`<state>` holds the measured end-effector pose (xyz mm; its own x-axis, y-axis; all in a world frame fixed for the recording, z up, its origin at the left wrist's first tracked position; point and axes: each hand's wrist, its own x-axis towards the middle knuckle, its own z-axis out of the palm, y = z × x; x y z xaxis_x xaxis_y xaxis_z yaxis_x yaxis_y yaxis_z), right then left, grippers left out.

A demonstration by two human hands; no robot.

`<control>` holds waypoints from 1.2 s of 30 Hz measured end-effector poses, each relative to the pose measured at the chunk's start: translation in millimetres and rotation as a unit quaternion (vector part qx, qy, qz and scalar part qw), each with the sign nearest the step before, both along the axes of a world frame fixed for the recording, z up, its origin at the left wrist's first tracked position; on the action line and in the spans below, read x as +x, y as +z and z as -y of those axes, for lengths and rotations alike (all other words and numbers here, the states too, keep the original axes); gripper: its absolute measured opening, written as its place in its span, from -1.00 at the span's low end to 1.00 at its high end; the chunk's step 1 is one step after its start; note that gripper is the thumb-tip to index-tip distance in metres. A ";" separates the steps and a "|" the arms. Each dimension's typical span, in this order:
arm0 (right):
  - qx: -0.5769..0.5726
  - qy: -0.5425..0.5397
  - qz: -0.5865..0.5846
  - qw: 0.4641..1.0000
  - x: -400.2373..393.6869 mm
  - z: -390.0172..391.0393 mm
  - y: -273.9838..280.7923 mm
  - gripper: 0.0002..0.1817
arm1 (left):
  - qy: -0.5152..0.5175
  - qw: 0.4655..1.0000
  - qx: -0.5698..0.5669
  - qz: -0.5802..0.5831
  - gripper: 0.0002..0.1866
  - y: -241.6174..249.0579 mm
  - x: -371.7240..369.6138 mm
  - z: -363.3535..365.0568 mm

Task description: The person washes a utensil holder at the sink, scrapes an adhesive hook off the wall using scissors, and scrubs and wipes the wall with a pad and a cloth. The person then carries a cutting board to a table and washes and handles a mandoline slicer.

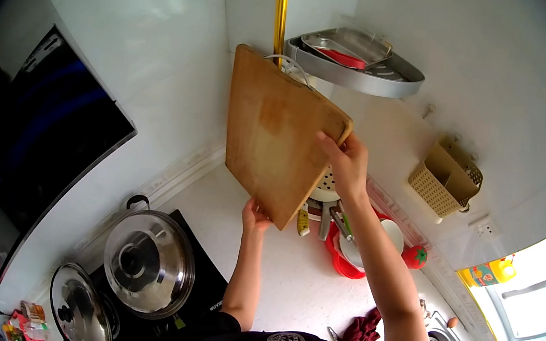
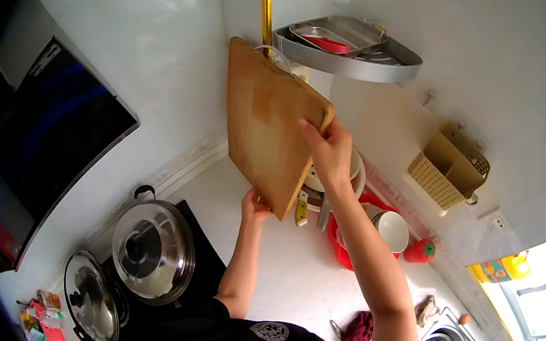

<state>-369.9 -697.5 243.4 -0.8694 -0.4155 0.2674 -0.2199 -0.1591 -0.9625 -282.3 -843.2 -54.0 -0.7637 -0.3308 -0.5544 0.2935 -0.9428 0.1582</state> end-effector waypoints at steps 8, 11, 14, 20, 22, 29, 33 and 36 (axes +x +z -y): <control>-0.005 0.018 -0.018 1.000 18.9 -12.8 4.6 -0.73 | 0.011 1.000 -0.002 0.024 -0.70 14.1 24.0 -21.6; -0.014 0.016 -0.009 1.000 31.9 -26.2 4.7 -0.73 | 0.013 1.000 -0.014 -0.007 -0.70 2.1 33.9 -23.9; -0.035 0.015 0.018 0.999 59.0 -56.9 -0.4 -0.71 | 0.003 0.999 -0.034 0.041 -0.70 13.4 52.6 -39.7; -0.092 -0.034 0.061 0.993 126.2 -164.2 -9.1 -0.68 | -0.022 0.998 -0.042 0.044 -0.69 30.1 96.6 -85.4; -0.156 -0.053 0.074 0.984 156.4 -211.4 -12.6 -0.69 | -0.050 0.998 -0.016 0.025 -0.67 18.9 117.6 -101.5; -0.234 -0.119 0.141 0.954 281.5 -408.7 -59.2 -0.58 | -0.211 0.975 -0.071 -0.017 -0.65 65.0 188.1 -197.4; -0.295 -0.199 0.115 0.927 375.3 -491.2 -77.7 -0.50 | -0.309 0.942 -0.130 -0.014 -0.64 64.5 218.1 -254.2; -0.330 -0.260 0.098 0.902 452.3 -540.1 -94.5 -0.58 | -0.375 0.913 -0.158 0.016 -0.54 78.0 250.2 -307.4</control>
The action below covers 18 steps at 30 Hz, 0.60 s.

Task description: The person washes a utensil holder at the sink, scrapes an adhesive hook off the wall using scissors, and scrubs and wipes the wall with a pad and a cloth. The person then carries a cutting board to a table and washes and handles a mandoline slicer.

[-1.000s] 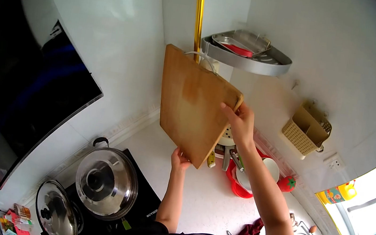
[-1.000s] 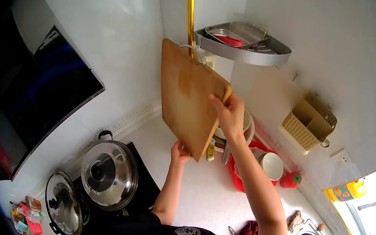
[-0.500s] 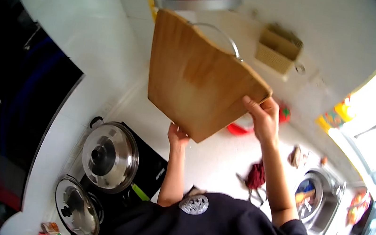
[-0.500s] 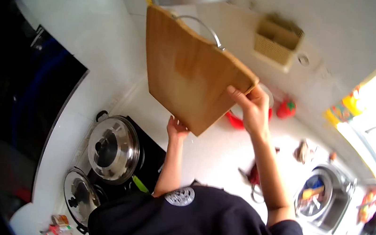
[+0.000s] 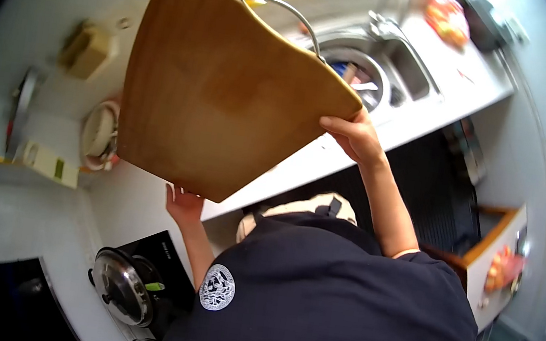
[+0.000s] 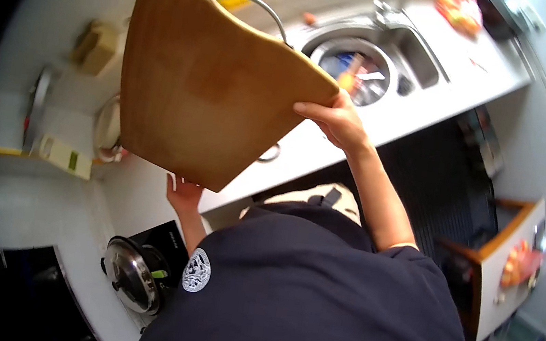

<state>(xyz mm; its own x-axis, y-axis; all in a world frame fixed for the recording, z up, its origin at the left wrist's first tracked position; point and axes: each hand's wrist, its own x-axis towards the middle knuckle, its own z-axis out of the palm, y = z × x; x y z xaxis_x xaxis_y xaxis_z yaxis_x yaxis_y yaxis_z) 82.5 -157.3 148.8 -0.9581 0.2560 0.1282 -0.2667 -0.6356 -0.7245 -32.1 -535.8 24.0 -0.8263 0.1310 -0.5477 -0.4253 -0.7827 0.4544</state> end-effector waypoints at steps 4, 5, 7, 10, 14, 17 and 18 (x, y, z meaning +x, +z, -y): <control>-0.004 -0.097 0.045 0.994 98.7 -49.5 -14.5 -0.68 | -0.083 0.994 0.047 0.048 -0.46 13.1 39.5 -67.3; -0.014 -0.127 0.060 0.990 120.8 -59.1 -16.3 -0.68 | -0.111 0.990 0.061 0.062 -0.44 15.8 48.5 -85.0; -0.028 -0.179 0.099 0.978 166.3 -79.4 -29.7 -0.68 | -0.169 0.982 0.049 0.063 -0.47 6.9 57.8 -104.5; -0.094 -0.229 0.094 0.964 225.6 -93.4 -44.2 -0.64 | -0.269 0.954 0.109 0.073 -0.49 -24.1 59.9 -128.6; -0.156 -0.299 0.089 0.937 284.8 -94.9 -56.7 -0.66 | -0.353 0.926 0.084 0.107 -0.50 -16.4 66.0 -179.2; -0.175 -0.373 0.092 0.906 311.8 -85.1 -77.4 -0.59 | -0.405 0.904 0.064 0.120 -0.51 -5.9 68.9 -208.2; -0.188 -0.398 0.087 0.894 318.1 -80.2 -79.9 -0.57 | -0.426 0.894 0.059 0.123 -0.51 -3.4 68.9 -219.2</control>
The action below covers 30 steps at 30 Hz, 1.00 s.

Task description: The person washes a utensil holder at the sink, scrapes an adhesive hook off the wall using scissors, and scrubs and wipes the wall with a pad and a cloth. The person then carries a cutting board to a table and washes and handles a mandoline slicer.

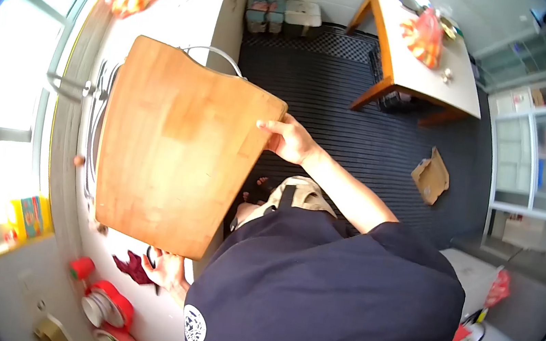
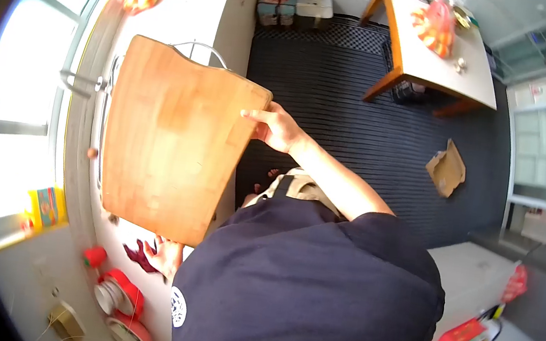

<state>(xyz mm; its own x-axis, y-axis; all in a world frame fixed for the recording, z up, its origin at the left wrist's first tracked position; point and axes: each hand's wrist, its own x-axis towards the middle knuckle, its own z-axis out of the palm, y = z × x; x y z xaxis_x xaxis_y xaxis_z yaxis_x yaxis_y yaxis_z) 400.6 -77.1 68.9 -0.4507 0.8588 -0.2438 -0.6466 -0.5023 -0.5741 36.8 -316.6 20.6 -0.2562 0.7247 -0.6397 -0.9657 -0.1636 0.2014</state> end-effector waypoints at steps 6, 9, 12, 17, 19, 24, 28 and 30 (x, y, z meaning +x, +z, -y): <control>-0.062 -0.169 -0.014 0.984 42.6 49.4 -24.6 -0.47 | -0.152 0.987 -0.047 -0.007 -0.42 -3.8 -1.7 -80.3; -0.134 -0.254 -0.043 0.957 76.6 68.1 -45.9 -0.52 | -0.232 0.971 -0.033 -0.037 -0.40 -20.9 20.8 -111.5; -0.147 -0.327 -0.052 0.932 113.8 83.9 -69.1 -0.53 | -0.327 0.941 -0.062 -0.065 -0.43 -24.9 51.6 -145.9; -0.166 -0.450 -0.065 0.875 169.9 100.2 -95.7 -0.46 | -0.370 0.925 -0.077 -0.045 -0.43 -26.3 129.2 -195.4; -0.184 -0.496 -0.047 0.847 197.4 96.9 -108.0 -0.48 | -0.403 0.910 -0.079 -0.058 -0.43 -41.5 167.2 -222.1; -0.219 -0.596 -0.066 0.770 308.6 71.5 -157.8 -0.57 | -0.478 0.872 -0.066 -0.081 -0.53 -53.7 304.7 -304.5; -0.263 -0.665 -0.055 0.697 400.8 39.4 -170.6 -0.48 | -0.539 0.816 -0.051 -0.203 -0.57 -69.6 433.2 -378.9; -0.311 -0.685 -0.068 0.655 440.9 33.7 -185.8 -0.46 | -0.564 0.775 -0.101 -0.265 -0.58 -55.6 499.7 -408.3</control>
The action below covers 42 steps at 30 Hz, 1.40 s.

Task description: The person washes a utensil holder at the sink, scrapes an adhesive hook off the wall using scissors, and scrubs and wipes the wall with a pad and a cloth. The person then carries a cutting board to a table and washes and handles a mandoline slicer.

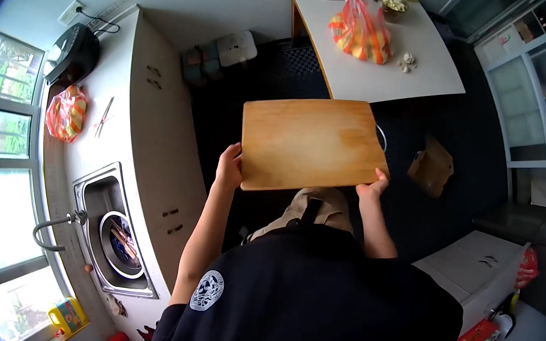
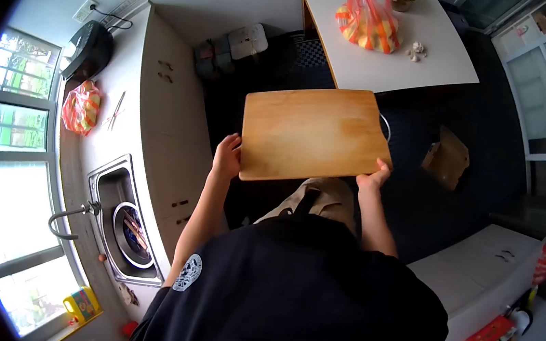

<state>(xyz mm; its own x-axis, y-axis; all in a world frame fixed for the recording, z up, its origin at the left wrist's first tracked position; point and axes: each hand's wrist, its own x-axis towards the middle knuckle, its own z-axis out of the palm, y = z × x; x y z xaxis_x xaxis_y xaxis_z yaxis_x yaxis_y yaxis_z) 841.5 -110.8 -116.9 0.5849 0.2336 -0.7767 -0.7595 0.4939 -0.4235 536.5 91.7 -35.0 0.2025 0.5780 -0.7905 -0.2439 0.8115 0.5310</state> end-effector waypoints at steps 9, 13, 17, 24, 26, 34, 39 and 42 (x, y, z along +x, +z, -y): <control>0.002 -0.141 -0.009 0.990 107.4 -47.4 -12.0 -0.47 | -0.216 0.967 0.127 -0.051 -0.26 -22.1 157.9 -68.6; 0.026 -0.162 0.006 0.986 127.1 -49.4 -26.7 -0.47 | -0.202 0.969 0.145 -0.016 -0.21 -36.0 169.5 -79.6; 0.011 -0.184 0.011 0.983 139.6 -61.6 -34.7 -0.47 | -0.251 0.951 0.165 -0.075 -0.22 -32.5 154.5 -64.7; 0.024 -0.186 0.022 0.982 144.3 -70.7 -67.3 -0.46 | 0.027 0.999 -0.039 0.003 -0.35 -79.6 2.2 9.4; 0.026 -0.178 0.030 0.983 149.8 -72.1 -80.2 -0.45 | 0.110 0.991 -0.077 -0.024 -0.47 -63.8 -29.0 36.9; -0.021 -0.166 -0.008 0.986 171.1 -89.5 -86.4 -0.41 | 0.187 0.971 -0.060 -0.139 -0.44 -65.7 -111.1 142.1; -0.005 -0.176 0.038 0.984 190.5 -85.5 -137.3 -0.38 | 0.189 0.940 -0.131 -0.254 -0.54 -62.1 -122.5 214.4; -0.057 -0.213 0.025 0.975 194.1 -97.6 -133.4 -0.39 | 0.160 0.924 -0.164 -0.305 -0.60 -53.1 -131.5 252.0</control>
